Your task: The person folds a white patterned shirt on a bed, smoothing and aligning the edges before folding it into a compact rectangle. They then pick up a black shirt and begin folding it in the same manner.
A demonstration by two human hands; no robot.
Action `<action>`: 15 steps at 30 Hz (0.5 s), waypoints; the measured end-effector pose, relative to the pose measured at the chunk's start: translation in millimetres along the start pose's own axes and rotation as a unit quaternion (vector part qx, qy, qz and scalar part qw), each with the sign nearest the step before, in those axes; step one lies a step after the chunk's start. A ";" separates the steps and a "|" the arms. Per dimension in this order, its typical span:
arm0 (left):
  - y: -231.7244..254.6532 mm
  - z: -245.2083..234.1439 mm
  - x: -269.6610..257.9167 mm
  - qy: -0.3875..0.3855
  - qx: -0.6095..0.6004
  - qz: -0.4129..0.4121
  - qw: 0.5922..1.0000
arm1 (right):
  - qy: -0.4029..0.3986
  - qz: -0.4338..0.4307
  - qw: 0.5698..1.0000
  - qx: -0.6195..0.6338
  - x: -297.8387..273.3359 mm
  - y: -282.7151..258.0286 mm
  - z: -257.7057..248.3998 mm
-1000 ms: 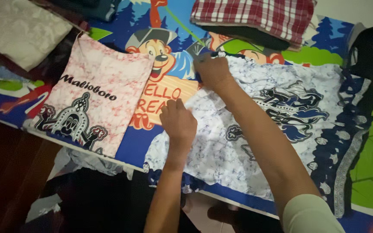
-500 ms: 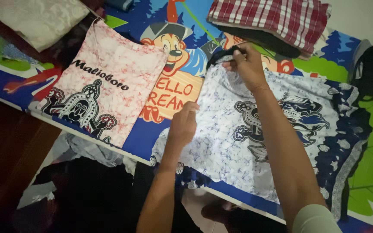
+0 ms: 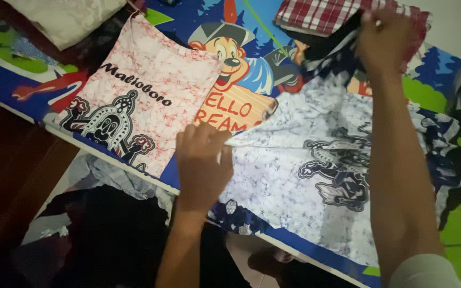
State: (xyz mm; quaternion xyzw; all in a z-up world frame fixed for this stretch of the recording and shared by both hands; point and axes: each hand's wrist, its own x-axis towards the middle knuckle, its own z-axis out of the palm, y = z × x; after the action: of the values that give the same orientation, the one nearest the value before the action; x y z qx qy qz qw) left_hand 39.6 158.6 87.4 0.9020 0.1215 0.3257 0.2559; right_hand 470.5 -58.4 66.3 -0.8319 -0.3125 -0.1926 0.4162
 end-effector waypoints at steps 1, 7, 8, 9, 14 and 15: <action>2.4 1.4 -1.9 -0.009 0.032 0.000 0.999 | 0.008 0.009 1.000 0.029 7.8 -2.7 4.8; -19.2 20.8 -20.0 -0.137 0.062 -0.076 0.986 | 0.041 0.074 0.876 0.475 33.7 -13.0 45.0; -27.1 24.8 -22.6 -0.205 0.029 -0.118 0.971 | 0.041 0.072 0.912 0.401 28.2 -14.6 45.9; -32.4 29.7 -25.6 -0.271 -0.005 -0.159 0.949 | 0.032 0.061 0.962 0.264 21.4 -18.4 45.8; -41.6 58.6 -23.9 -0.133 -0.102 -0.117 0.979 | -0.013 -0.275 0.954 -0.119 -20.8 -76.3 68.6; -39.2 63.4 -23.2 -0.124 -0.130 -0.122 0.976 | -0.093 -0.282 0.954 -0.047 -25.3 -91.5 74.9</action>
State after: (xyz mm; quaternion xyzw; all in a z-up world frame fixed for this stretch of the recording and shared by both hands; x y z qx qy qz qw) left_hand 61.2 158.3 12.3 0.8730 0.1547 0.1905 0.4215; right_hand 394.3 35.2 60.6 -0.7428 -0.5625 -0.2385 0.2739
